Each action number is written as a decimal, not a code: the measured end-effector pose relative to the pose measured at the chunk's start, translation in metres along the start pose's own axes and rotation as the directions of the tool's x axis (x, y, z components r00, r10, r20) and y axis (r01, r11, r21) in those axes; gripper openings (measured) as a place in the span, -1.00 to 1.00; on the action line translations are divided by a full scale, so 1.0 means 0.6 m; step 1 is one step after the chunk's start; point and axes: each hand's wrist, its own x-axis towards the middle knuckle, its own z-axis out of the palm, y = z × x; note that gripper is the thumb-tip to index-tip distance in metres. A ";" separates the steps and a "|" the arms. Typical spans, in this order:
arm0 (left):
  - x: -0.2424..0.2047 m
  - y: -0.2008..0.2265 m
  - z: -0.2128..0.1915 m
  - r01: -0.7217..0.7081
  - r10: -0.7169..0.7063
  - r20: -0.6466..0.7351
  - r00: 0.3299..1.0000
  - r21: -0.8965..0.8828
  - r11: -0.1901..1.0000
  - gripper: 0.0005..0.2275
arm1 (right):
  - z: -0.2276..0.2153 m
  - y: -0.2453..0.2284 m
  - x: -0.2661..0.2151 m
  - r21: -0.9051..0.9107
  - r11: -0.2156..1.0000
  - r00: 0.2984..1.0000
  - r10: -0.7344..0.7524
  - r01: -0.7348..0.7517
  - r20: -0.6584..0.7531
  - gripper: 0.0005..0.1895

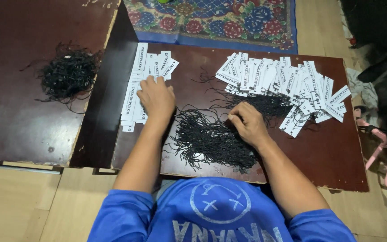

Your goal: Attaching thin black strings to paper labels/tags by threading them through pre-punched holes.

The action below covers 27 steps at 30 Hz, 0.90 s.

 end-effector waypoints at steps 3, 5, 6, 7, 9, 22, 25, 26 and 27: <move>0.034 -0.034 0.019 0.072 -0.071 -0.070 0.995 0.011 0.997 -0.53 | 0.001 -0.009 0.005 0.005 1.000 1.000 0.008 -0.008 -0.004 -0.86; 0.039 -0.042 0.026 0.083 -0.079 -0.109 0.991 0.031 0.996 -0.58 | -0.001 -0.011 0.004 0.006 1.000 1.000 0.022 -0.022 -0.002 -0.87; 0.041 -0.046 0.031 0.094 -0.086 -0.147 0.985 0.048 0.994 -0.62 | -0.002 -0.012 0.003 0.006 0.999 0.999 0.038 -0.038 0.000 -0.88; 0.042 -0.044 0.032 0.096 -0.088 -0.146 0.985 0.047 0.994 -0.62 | -0.002 -0.010 0.004 0.005 0.999 0.999 0.038 -0.038 0.002 -0.88; 0.038 -0.044 0.035 0.121 -0.111 -0.146 0.983 0.062 0.991 -0.62 | 0.000 -0.006 0.000 -0.001 0.999 0.999 0.042 -0.042 -0.001 -0.86; 0.037 -0.076 0.023 0.355 -0.357 0.020 0.934 -0.162 0.921 -0.83 | -0.011 -0.037 0.017 0.042 0.999 1.000 -0.005 0.004 0.013 -0.90; 0.031 -0.073 0.005 0.391 -0.390 0.047 0.920 -0.220 0.894 -0.82 | -0.016 -0.055 0.023 0.060 0.998 1.000 0.004 -0.006 0.024 -0.88; 0.029 -0.071 -0.003 0.383 -0.389 0.028 0.921 -0.249 0.889 -0.80 | -0.018 -0.057 0.023 0.060 0.998 0.999 0.014 -0.016 0.028 -0.89; 0.028 -0.068 -0.010 0.374 -0.387 0.008 0.922 -0.278 0.885 -0.78 | -0.019 -0.059 0.023 0.060 0.998 0.999 0.024 -0.026 0.032 -0.89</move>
